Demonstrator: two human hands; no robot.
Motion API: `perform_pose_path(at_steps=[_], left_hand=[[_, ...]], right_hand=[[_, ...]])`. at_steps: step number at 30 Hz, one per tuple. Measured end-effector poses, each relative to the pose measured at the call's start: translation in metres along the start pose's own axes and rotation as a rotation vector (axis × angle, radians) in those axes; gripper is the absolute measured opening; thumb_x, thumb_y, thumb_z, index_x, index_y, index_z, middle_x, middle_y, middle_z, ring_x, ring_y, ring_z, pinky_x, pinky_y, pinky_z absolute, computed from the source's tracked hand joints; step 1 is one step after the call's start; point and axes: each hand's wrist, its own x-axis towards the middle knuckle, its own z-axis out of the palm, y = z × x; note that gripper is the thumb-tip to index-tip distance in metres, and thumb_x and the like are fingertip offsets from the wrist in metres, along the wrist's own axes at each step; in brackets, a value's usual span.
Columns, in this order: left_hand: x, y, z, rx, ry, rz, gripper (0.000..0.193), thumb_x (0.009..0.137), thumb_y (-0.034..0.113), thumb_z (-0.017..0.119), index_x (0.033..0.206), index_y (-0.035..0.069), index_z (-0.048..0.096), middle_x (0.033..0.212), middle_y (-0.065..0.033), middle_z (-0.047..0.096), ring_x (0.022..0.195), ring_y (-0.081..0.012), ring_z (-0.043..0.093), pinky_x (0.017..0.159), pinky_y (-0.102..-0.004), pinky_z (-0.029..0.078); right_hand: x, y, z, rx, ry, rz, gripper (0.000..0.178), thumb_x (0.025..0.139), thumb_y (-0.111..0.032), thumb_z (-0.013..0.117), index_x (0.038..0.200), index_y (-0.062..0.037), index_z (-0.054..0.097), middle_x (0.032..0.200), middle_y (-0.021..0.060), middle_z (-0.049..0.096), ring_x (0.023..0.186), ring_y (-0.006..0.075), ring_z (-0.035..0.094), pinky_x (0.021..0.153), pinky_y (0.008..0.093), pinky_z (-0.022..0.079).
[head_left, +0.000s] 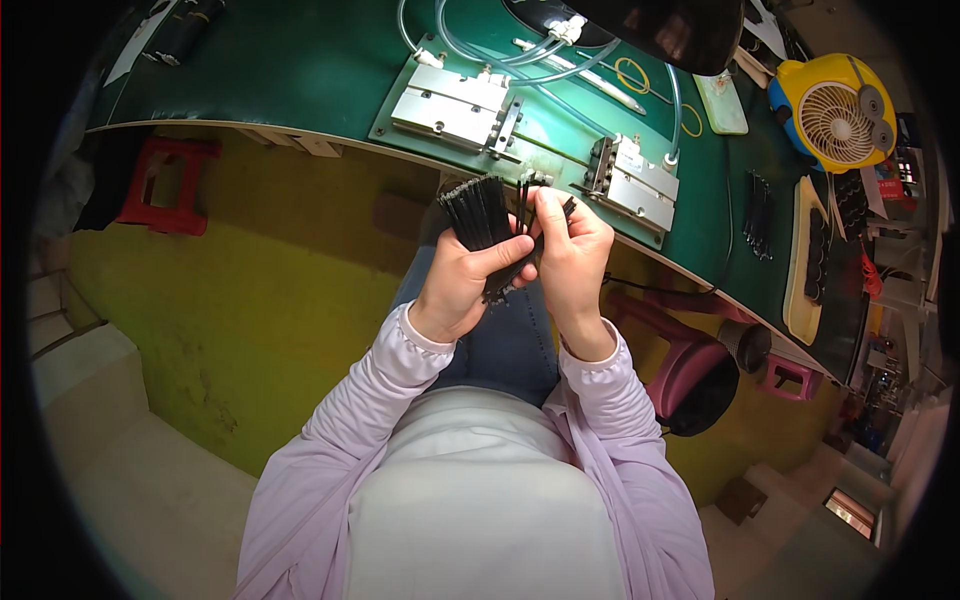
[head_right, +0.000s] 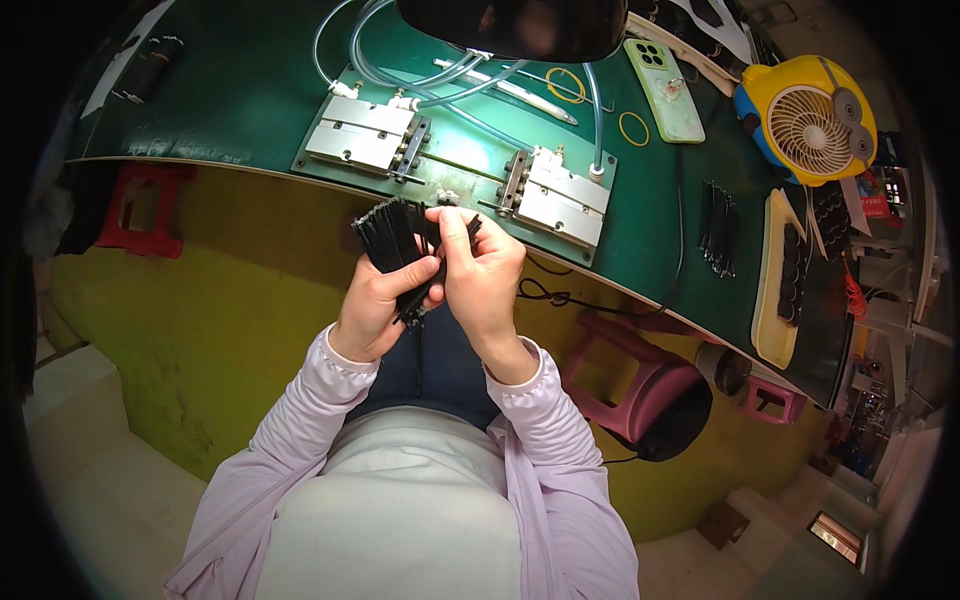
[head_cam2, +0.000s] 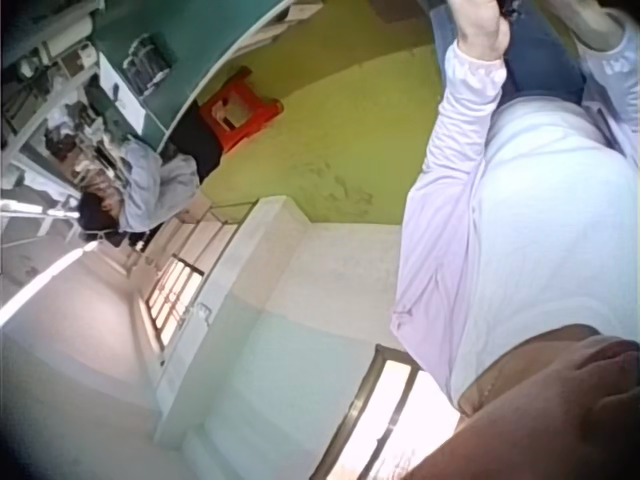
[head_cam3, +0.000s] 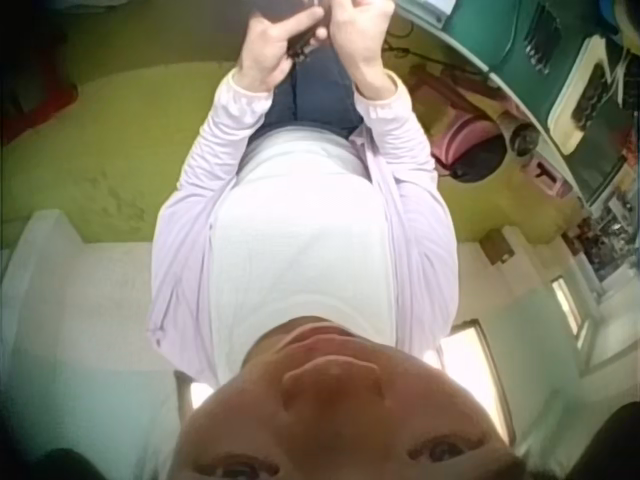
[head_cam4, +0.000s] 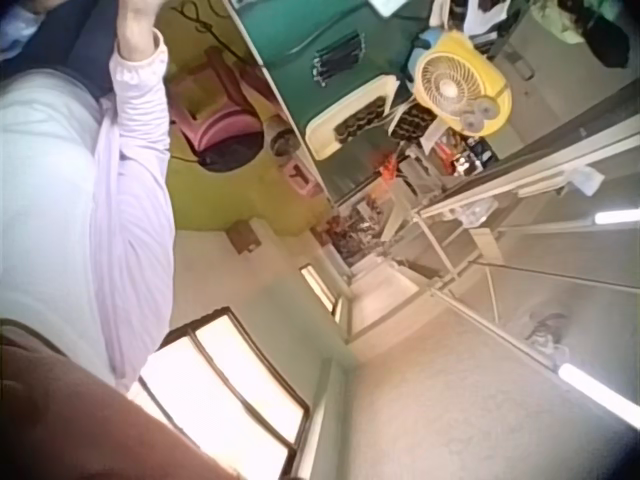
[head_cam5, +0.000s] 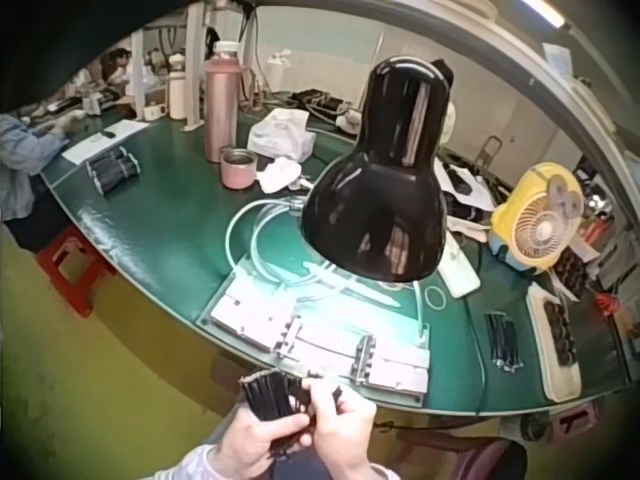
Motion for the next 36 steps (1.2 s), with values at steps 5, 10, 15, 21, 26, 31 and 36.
perform_pose_path(at_steps=[5,10,15,21,26,31,36], left_hand=[[0.002,-0.001,0.001,0.013,0.019,0.024,0.013,0.076,0.002,0.060,0.086,0.002,0.053,0.073,-0.0043,0.056,0.058,-0.0137,0.057,0.050,-0.0243,0.047],[0.003,0.001,0.003,0.013,0.016,0.001,0.013,0.076,0.002,0.061,0.086,0.002,0.053,0.073,-0.0043,0.056,0.058,-0.0139,0.058,0.050,-0.0243,0.047],[0.004,0.000,0.002,-0.001,0.004,-0.013,0.013,0.076,0.001,0.061,0.085,0.002,0.052,0.073,-0.0046,0.056,0.058,-0.0141,0.058,0.051,-0.0243,0.047],[0.001,0.000,0.005,-0.001,-0.007,0.013,0.012,0.077,0.003,0.059,0.086,0.002,0.052,0.072,-0.0042,0.055,0.059,-0.0125,0.056,0.052,-0.0224,0.047],[-0.001,-0.009,0.003,-0.053,0.006,0.078,0.012,0.077,0.001,0.059,0.086,0.002,0.051,0.074,-0.0045,0.055,0.061,-0.0135,0.056,0.054,-0.0249,0.046],[-0.003,-0.014,0.002,-0.082,0.021,0.145,0.012,0.078,0.002,0.058,0.087,0.002,0.052,0.076,-0.0040,0.055,0.062,-0.0131,0.056,0.055,-0.0251,0.046],[-0.007,-0.011,0.005,-0.096,0.033,0.064,0.012,0.078,0.002,0.058,0.088,0.003,0.052,0.077,-0.0039,0.055,0.062,-0.0130,0.055,0.054,-0.0249,0.046]], right_hand=[[0.003,0.000,-0.002,-0.004,0.019,0.009,0.019,0.085,-0.013,0.051,0.080,0.0027,0.060,0.051,-0.0005,0.049,0.034,0.0041,0.042,0.029,0.0183,0.031],[0.004,0.003,-0.002,0.005,0.042,-0.002,0.020,0.085,-0.015,0.053,0.078,0.0026,0.060,0.051,-0.0005,0.049,0.033,0.0042,0.041,0.028,0.0183,0.031],[0.005,0.004,-0.003,-0.010,0.049,0.004,0.021,0.084,-0.016,0.054,0.075,0.0020,0.060,0.051,-0.0001,0.050,0.032,0.0043,0.041,0.028,0.0183,0.030],[0.004,0.001,-0.004,0.036,0.023,0.068,0.021,0.084,-0.018,0.054,0.077,0.0014,0.059,0.052,-0.0003,0.051,0.033,0.0038,0.041,0.029,0.0176,0.030],[-0.001,0.005,-0.003,0.062,0.005,0.002,0.023,0.086,-0.020,0.053,0.080,0.0015,0.059,0.052,-0.0009,0.050,0.034,0.0030,0.041,0.030,0.0175,0.030],[-0.003,0.007,-0.003,0.019,-0.031,-0.059,0.028,0.088,-0.026,0.048,0.083,0.0003,0.057,0.054,-0.0002,0.048,0.035,0.0028,0.038,0.029,0.0165,0.028],[-0.001,0.002,-0.004,0.007,-0.064,-0.048,0.026,0.088,-0.022,0.048,0.081,0.0009,0.059,0.053,-0.0017,0.049,0.035,0.0015,0.038,0.031,0.0156,0.028]])
